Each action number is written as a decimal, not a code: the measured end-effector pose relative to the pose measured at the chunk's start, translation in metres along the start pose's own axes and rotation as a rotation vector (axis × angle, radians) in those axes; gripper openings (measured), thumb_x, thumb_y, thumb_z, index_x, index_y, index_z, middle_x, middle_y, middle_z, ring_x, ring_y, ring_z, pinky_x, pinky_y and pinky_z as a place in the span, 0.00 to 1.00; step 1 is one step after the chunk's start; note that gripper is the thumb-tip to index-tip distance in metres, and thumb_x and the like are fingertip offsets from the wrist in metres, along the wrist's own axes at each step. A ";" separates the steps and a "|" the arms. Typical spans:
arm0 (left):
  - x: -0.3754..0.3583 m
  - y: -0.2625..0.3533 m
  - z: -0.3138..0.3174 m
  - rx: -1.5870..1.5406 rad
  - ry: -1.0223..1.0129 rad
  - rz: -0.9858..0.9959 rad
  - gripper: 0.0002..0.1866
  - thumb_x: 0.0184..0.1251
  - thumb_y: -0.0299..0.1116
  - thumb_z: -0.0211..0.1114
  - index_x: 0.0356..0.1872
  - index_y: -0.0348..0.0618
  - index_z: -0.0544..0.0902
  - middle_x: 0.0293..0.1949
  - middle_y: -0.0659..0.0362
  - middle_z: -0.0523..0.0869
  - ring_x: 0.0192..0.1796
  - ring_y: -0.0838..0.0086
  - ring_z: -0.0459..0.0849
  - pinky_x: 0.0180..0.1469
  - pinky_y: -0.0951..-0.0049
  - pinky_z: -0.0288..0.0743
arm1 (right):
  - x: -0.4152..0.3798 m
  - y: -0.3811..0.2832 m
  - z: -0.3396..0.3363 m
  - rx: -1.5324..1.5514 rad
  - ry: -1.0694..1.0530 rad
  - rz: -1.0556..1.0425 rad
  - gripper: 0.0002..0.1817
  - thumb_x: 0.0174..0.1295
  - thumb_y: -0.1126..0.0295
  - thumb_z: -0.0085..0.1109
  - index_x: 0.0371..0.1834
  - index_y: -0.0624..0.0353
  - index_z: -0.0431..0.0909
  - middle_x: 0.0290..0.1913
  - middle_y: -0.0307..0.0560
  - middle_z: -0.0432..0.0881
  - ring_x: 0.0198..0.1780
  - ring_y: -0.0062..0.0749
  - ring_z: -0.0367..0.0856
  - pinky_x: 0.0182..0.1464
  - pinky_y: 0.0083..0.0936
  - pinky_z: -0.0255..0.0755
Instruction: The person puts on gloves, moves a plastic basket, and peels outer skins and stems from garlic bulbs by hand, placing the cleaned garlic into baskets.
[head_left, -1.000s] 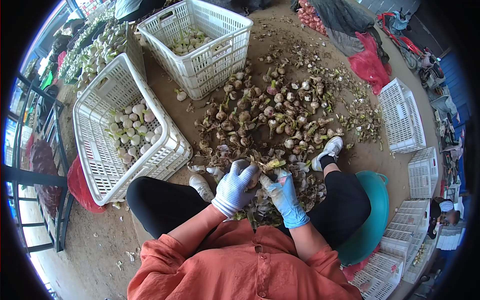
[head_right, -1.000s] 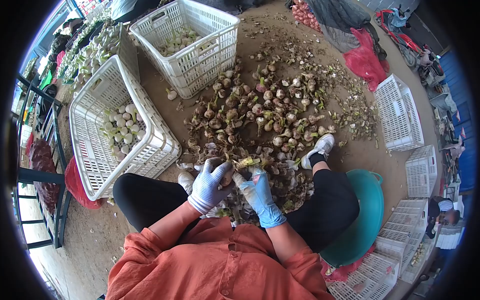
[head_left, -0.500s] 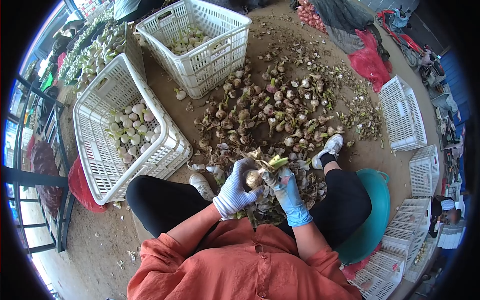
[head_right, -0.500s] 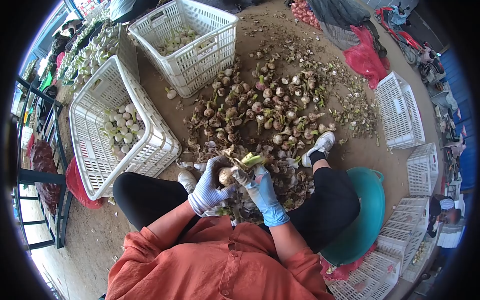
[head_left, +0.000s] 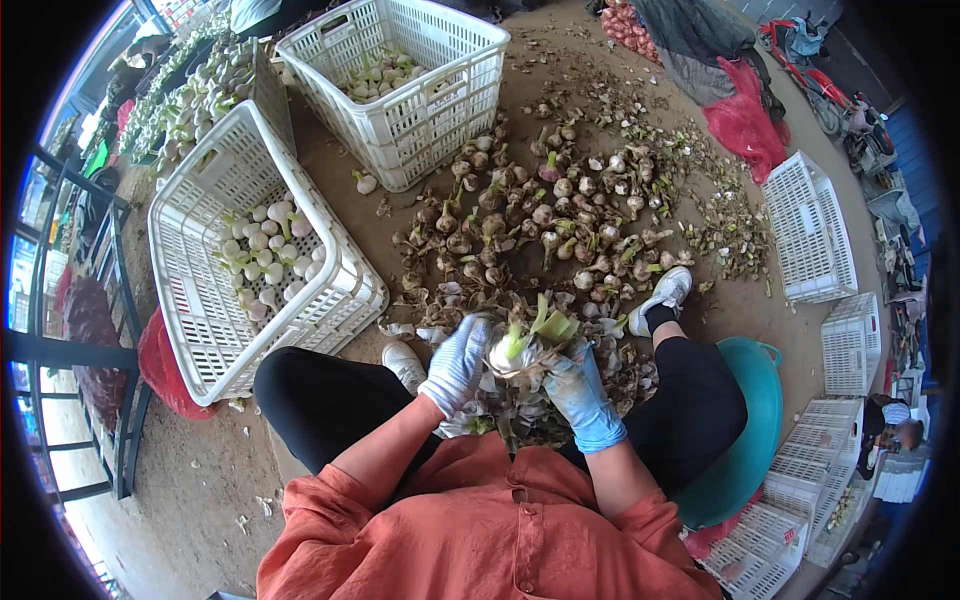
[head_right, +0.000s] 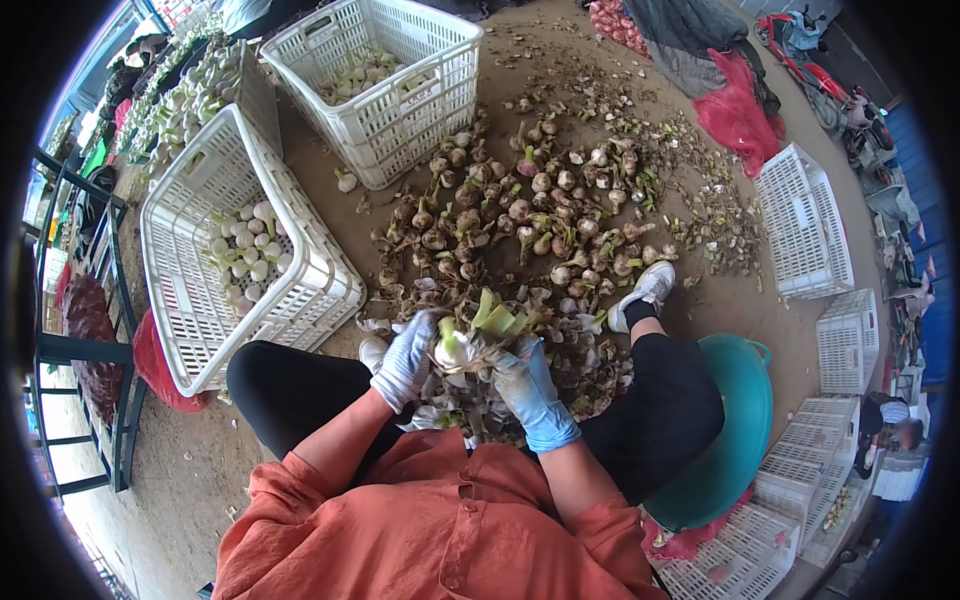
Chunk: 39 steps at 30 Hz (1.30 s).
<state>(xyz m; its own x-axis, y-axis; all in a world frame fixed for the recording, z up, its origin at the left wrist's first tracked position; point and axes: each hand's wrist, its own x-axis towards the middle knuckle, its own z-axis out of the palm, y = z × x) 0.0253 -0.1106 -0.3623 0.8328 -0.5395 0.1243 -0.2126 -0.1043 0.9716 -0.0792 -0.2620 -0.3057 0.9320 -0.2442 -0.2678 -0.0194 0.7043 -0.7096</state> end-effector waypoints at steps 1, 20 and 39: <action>0.009 0.034 -0.012 0.097 0.025 -0.043 0.23 0.74 0.49 0.45 0.51 0.39 0.75 0.38 0.52 0.85 0.38 0.58 0.84 0.46 0.66 0.77 | 0.001 0.001 0.000 0.000 0.000 -0.003 0.11 0.62 0.74 0.57 0.47 0.64 0.75 0.41 0.42 0.82 0.38 0.24 0.81 0.39 0.18 0.75; 0.004 0.079 -0.012 0.450 0.010 0.487 0.11 0.52 0.22 0.65 0.36 0.41 0.76 0.29 0.54 0.77 0.30 0.58 0.77 0.33 0.66 0.70 | -0.018 -0.036 0.011 -1.423 0.261 -0.278 0.27 0.49 0.67 0.71 0.52 0.64 0.75 0.43 0.54 0.79 0.42 0.47 0.80 0.41 0.31 0.75; 0.005 0.084 -0.019 0.482 -0.143 0.629 0.20 0.38 0.19 0.56 0.40 0.41 0.76 0.36 0.52 0.78 0.35 0.56 0.76 0.35 0.62 0.72 | 0.031 -0.031 -0.022 -1.702 0.434 -0.906 0.08 0.56 0.72 0.62 0.36 0.60 0.76 0.32 0.47 0.78 0.31 0.42 0.78 0.34 0.36 0.73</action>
<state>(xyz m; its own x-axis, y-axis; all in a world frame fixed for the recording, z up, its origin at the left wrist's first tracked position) 0.0215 -0.1061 -0.2761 0.4168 -0.7154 0.5607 -0.8447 -0.0769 0.5298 -0.0576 -0.3057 -0.3060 0.7357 -0.4064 0.5419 -0.1843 -0.8899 -0.4173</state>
